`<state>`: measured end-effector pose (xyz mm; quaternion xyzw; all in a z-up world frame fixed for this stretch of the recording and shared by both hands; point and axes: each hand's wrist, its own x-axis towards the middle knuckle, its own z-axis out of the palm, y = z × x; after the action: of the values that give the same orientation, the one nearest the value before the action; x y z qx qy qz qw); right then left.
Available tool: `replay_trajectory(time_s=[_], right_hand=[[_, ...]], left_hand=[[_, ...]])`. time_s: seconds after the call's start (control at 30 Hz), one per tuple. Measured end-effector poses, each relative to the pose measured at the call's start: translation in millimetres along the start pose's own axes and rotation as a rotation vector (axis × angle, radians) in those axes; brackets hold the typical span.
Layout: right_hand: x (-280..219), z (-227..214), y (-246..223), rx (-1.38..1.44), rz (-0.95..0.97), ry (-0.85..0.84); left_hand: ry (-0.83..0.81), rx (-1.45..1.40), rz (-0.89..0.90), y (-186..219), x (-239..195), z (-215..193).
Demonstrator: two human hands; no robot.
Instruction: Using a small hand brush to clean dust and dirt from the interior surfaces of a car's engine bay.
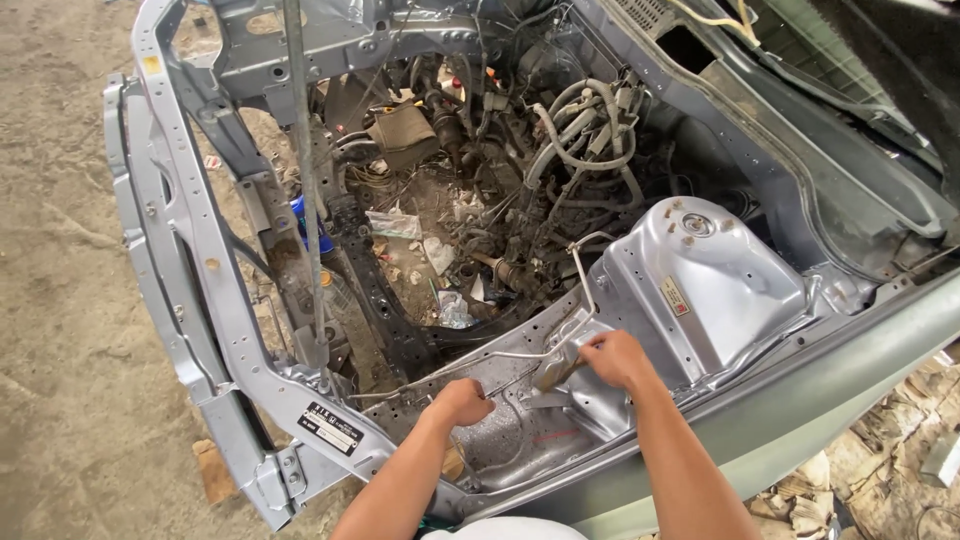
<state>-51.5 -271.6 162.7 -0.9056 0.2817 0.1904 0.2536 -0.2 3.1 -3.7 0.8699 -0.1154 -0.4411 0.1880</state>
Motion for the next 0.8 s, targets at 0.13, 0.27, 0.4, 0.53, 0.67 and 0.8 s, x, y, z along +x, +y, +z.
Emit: replay_trajectory(time_s=[0.13,0.27,0.4,0.53,0.67,0.8], right_hand=[[2.7,-0.4,1.6,-0.071,0.0,0.059],[4.9,3.5,4.9,-0.227,-0.061,0.027],[11.4,1.0,8.5,-0.27,-0.166,0.017],[-1.3,-15.0,11.3,-0.223,-0.227,-0.06],[-2.0,-3.2,27.6,-0.228,-0.204,0.017],[-1.5,3.7,23.6,-0.294,-0.194,0.095]], left_hand=[[-0.002,0.007,0.0,7.3,-8.6,-7.1],[-0.007,0.015,0.0,-2.0,-0.7,-1.0],[-0.006,-0.001,-0.001,-1.7,3.5,1.8],[-0.002,-0.004,0.011,5.5,-2.8,-3.5],[-0.004,-0.033,0.016,4.6,-1.9,-1.8],[-0.024,-0.003,0.036,10.9,-8.4,-9.6]])
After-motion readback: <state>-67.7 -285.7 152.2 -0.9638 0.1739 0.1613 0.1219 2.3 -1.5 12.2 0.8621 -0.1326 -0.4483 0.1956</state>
